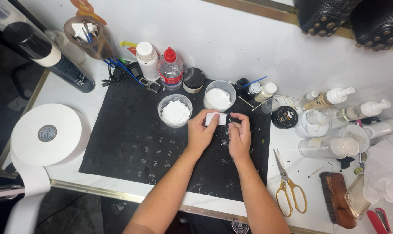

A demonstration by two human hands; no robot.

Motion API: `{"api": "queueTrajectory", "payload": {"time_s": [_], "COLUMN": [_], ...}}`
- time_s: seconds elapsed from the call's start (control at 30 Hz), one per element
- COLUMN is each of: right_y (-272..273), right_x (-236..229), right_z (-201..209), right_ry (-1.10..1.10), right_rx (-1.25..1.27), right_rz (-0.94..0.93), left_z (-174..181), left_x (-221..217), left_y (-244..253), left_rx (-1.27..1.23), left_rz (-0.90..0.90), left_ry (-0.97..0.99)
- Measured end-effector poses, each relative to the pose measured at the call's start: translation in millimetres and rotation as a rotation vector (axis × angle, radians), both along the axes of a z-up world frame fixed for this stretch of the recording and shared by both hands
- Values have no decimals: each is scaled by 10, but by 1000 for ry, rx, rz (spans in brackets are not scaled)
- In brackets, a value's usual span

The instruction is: The person repeatedly wipes a small metallic object with white wipes taken from a container on the table. The person handles the object and wipes one at a time, discarding used wipes into a second container.

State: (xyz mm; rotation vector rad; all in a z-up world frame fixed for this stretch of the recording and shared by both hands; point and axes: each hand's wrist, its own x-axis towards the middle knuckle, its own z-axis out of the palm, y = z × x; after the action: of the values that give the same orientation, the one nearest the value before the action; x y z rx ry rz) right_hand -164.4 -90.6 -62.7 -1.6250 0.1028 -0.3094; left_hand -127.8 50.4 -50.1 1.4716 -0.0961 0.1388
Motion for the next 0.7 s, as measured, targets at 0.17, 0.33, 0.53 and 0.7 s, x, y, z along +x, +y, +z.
{"api": "queueTrajectory", "payload": {"time_s": [0.17,0.33,0.53,0.7], "right_y": [0,41,8,-11], "right_x": [65,53,93,67], "right_z": [93,-11,-155,-149], "right_ry": [-51,-18,-57,-45], "right_rx": [-228,-58,12,-49], "right_rz": [-16,-20,46,43], "left_z": [17,93,120,113], "left_x": [-16,-39,-14,-4], "left_y": [-18,11,16,11], "left_rx": [46,61,85,112], "left_rz": [-3,-34,-48,-80], "left_ry": [4,-54,-183,-171]}}
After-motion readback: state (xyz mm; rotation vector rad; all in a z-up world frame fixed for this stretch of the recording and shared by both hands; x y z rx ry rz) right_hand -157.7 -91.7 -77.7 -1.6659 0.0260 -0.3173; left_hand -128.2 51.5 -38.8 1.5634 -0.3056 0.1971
